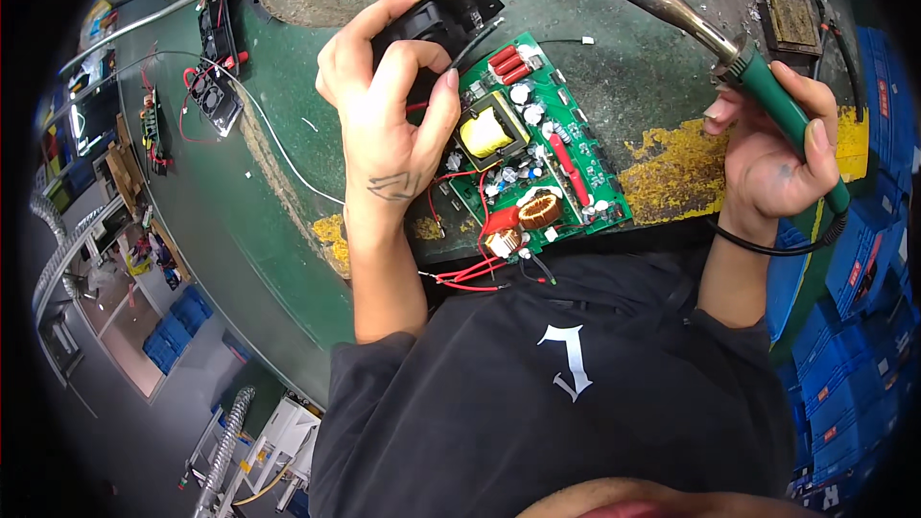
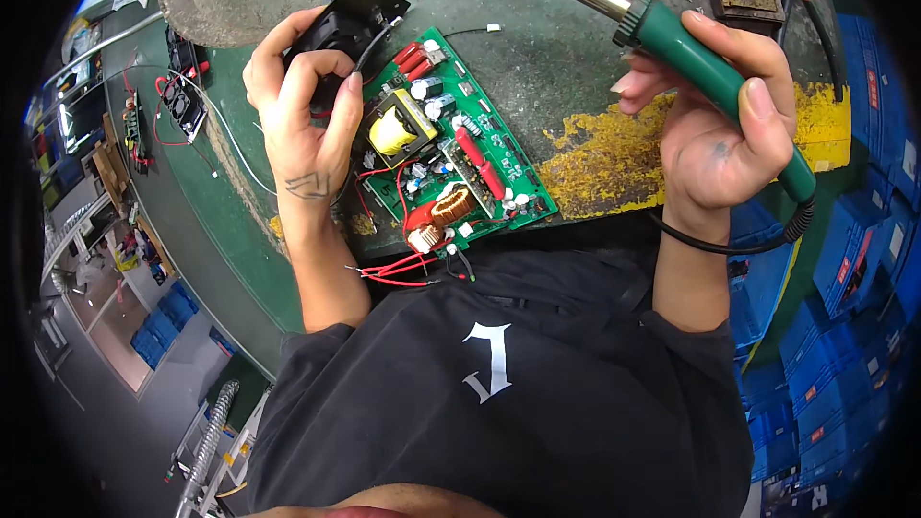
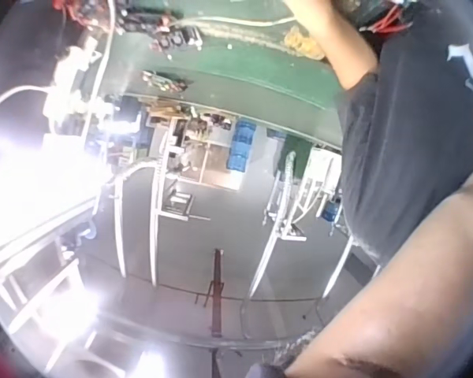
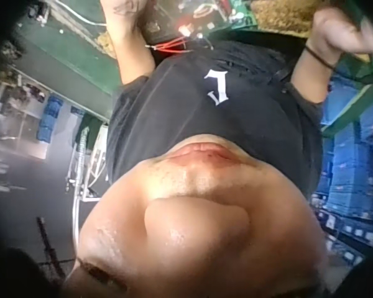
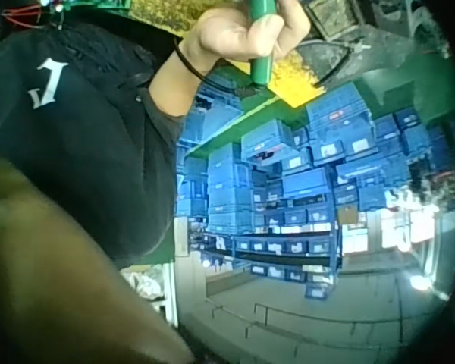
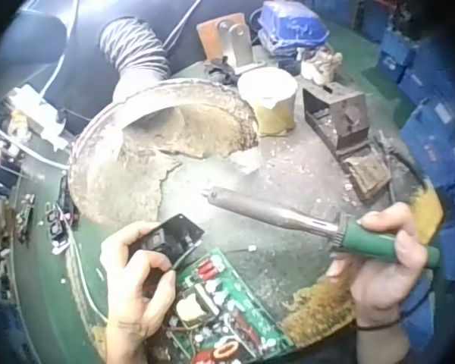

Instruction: Soldering a cooling fan onto a circuit board at a workbench.

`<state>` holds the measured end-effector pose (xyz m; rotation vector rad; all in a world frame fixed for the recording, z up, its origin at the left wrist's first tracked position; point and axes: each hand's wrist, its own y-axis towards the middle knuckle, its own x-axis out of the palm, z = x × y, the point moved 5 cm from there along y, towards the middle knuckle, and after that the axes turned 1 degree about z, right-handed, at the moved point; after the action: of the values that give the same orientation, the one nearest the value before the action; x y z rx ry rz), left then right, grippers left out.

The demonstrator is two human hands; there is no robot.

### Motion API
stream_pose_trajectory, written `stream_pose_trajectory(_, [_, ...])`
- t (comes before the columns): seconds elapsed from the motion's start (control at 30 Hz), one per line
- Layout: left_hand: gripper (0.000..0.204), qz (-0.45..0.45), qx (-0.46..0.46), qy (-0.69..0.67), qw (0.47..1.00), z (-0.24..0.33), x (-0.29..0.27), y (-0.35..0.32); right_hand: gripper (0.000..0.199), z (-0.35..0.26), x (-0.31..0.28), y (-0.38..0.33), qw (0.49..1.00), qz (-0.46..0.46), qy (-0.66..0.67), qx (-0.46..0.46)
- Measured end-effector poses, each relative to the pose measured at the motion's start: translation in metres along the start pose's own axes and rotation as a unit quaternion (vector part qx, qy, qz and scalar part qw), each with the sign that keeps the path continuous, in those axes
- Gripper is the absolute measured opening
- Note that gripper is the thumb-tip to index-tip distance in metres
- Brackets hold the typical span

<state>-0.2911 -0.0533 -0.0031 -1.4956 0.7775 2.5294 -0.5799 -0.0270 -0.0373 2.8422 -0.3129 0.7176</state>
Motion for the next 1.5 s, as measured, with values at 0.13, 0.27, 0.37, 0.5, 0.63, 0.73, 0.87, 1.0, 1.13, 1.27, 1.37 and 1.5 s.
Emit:
stream_pose_trajectory(0.13, [0.014, 0.002, -0.010, 0.014, 1.000, 0.004, 0.001, 0.001, 0.049, 0.000, 0.002, 0.000, 1.000, -0.018, 0.012, -0.007])
stream_pose_trajectory(0.27, [0.015, 0.003, -0.056, 0.018, 0.998, 0.010, 0.001, 0.002, 0.049, 0.000, 0.002, 0.000, 1.000, -0.013, 0.013, -0.006])
stream_pose_trajectory(0.37, [0.017, 0.004, -0.077, 0.046, 0.996, 0.014, 0.003, 0.001, 0.049, 0.001, 0.003, 0.000, 1.000, -0.016, 0.014, -0.004])
stream_pose_trajectory(0.5, [0.020, 0.021, -0.091, 0.004, 0.996, 0.014, 0.006, 0.000, 0.050, 0.002, 0.004, 0.001, 1.000, -0.029, 0.010, -0.004])
stream_pose_trajectory(0.63, [0.021, 0.034, -0.075, -0.004, 0.997, 0.013, 0.006, -0.002, 0.050, 0.003, 0.004, 0.001, 1.000, -0.030, 0.004, -0.001])
stream_pose_trajectory(0.73, [0.021, 0.050, -0.073, -0.026, 0.996, 0.011, 0.003, -0.001, 0.050, 0.004, 0.004, 0.001, 1.000, -0.026, -0.005, -0.003])
stream_pose_trajectory(0.87, [0.021, 0.074, -0.068, -0.059, 0.993, 0.012, 0.001, 0.000, 0.050, 0.002, 0.003, -0.003, 1.000, 0.002, -0.031, -0.007])
stream_pose_trajectory(1.0, [0.021, 0.088, -0.055, -0.043, 0.994, 0.015, 0.001, 0.002, 0.050, -0.017, 0.005, -0.012, 0.998, -0.010, -0.055, -0.024])
stream_pose_trajectory(1.13, [0.021, 0.086, -0.061, -0.033, 0.994, 0.016, 0.001, 0.003, 0.047, -0.028, 0.007, -0.016, 0.996, -0.071, -0.047, -0.017])
stream_pose_trajectory(1.27, [0.022, 0.075, -0.068, -0.026, 0.995, 0.016, 0.000, 0.004, 0.047, -0.025, 0.008, -0.014, 0.991, -0.117, -0.065, 0.012])
stream_pose_trajectory(1.37, [0.023, 0.073, -0.066, -0.018, 0.995, 0.018, -0.001, 0.005, 0.047, -0.018, 0.008, -0.012, 0.990, -0.120, -0.076, 0.020])
stream_pose_trajectory(1.5, [0.023, 0.062, -0.075, -0.008, 0.995, 0.017, 0.000, 0.005, 0.046, -0.006, 0.010, -0.012, 0.991, -0.107, -0.066, 0.049])
